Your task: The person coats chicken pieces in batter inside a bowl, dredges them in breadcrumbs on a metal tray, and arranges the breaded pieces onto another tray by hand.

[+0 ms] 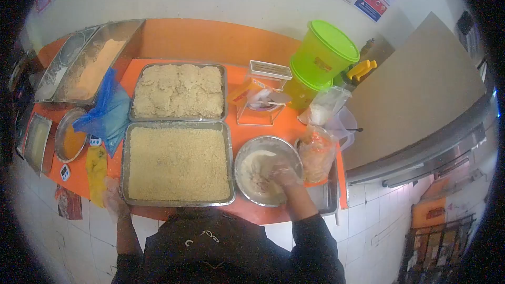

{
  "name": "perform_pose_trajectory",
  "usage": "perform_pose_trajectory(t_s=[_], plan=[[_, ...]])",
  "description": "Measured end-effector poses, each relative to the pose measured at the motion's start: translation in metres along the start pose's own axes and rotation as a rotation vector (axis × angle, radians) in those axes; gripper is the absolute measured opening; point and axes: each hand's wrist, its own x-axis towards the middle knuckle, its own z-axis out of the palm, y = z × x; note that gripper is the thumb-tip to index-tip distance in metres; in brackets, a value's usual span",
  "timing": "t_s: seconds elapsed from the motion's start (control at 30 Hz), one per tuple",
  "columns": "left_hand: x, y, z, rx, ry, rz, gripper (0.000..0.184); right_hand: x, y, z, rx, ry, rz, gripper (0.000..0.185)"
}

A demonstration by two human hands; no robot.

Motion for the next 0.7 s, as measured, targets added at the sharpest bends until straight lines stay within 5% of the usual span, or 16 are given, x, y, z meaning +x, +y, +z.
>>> perform_pose_trajectory(t_s=[0.17,0.27,0.3,0.37,0.43,0.6,0.7], plan=[[0.0,0.005,-0.013,0.223,-0.045,-0.023,0.016,0.032,-0.128,-0.031,-0.633,-0.52,-0.061,0.026],[-0.011,0.018,0.006,0.516,0.008,0.079,0.017,0.034,-0.123,-0.05,-0.619,-0.451,-0.229,0.024],[-0.014,0.022,0.016,0.683,0.041,0.139,0.018,0.033,-0.108,-0.056,-0.378,-0.445,-0.146,0.024],[-0.01,0.015,0.024,0.137,0.063,0.096,0.027,0.03,-0.077,-0.061,0.099,-0.419,0.028,0.025],[-0.012,0.011,0.026,-0.002,0.062,0.098,0.034,0.021,-0.113,-0.092,0.136,-0.437,0.128,0.028],[-0.016,0.017,0.024,0.294,-0.071,0.243,0.038,0.017,-0.011,-0.07,0.161,-0.413,0.08,0.028],[-0.006,0.015,0.014,0.367,-0.081,0.221,0.037,0.014,-0.009,-0.081,0.754,-0.184,0.029,0.028]])
